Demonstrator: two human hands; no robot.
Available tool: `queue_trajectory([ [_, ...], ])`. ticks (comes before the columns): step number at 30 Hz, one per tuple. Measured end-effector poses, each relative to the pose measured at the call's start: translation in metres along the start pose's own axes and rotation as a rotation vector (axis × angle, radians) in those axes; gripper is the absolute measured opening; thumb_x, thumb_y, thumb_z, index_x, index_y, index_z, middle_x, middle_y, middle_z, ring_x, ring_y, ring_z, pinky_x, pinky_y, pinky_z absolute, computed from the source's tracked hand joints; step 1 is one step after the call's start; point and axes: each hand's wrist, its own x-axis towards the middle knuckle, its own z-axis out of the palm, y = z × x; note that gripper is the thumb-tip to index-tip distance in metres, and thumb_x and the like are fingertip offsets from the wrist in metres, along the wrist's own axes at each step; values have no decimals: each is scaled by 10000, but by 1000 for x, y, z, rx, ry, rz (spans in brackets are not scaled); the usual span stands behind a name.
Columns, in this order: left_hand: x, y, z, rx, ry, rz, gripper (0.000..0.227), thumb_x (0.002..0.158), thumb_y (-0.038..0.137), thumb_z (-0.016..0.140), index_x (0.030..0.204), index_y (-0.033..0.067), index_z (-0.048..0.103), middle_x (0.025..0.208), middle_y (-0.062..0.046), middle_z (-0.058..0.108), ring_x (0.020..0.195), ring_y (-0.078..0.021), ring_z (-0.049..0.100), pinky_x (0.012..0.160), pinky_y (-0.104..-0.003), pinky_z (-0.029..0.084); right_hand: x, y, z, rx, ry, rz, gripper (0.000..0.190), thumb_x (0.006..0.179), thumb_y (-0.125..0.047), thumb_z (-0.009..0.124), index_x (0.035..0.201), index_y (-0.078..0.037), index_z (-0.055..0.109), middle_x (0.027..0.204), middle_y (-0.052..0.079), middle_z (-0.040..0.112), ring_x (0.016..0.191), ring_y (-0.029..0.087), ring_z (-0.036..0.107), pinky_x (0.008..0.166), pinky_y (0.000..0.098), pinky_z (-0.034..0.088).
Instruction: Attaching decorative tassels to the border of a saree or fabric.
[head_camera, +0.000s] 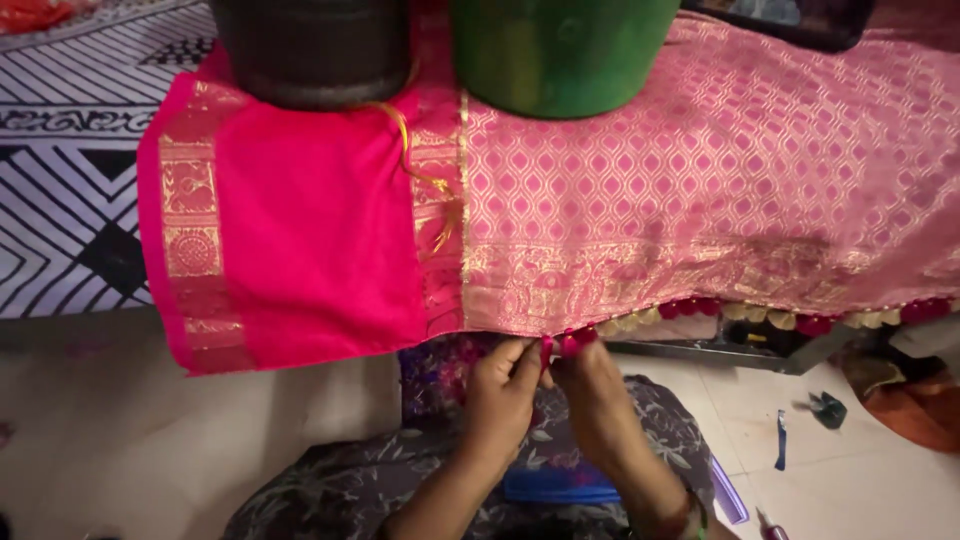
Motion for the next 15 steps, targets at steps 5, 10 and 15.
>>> queue_trajectory([
  [5,-5,10,-3,372,95,84,210,988,202,651,998,11,739,712,-72,694,633,-108,626,612,-296,509,27,-14,15,429,-17,386,239,943,-229,691,1103,-57,652,910,35,682,783,162,634,671,346,486],
  [10,-8,2,-23,392,140,377,213,978,188,669,1078,10,730,928,-99,739,827,-149,711,713,-306,550,22,13,12,206,142,161,131,970,-157,659,982,-28,676,838,45,690,765,149,634,695,316,504],
  [15,4,27,-19,124,-74,104,250,969,251,690,1095,42,742,917,-48,772,839,-129,696,756,-294,552,-5,25,2,30,121,233,301,1024,-221,609,857,8,714,679,89,640,577,188,573,529,330,447],
])
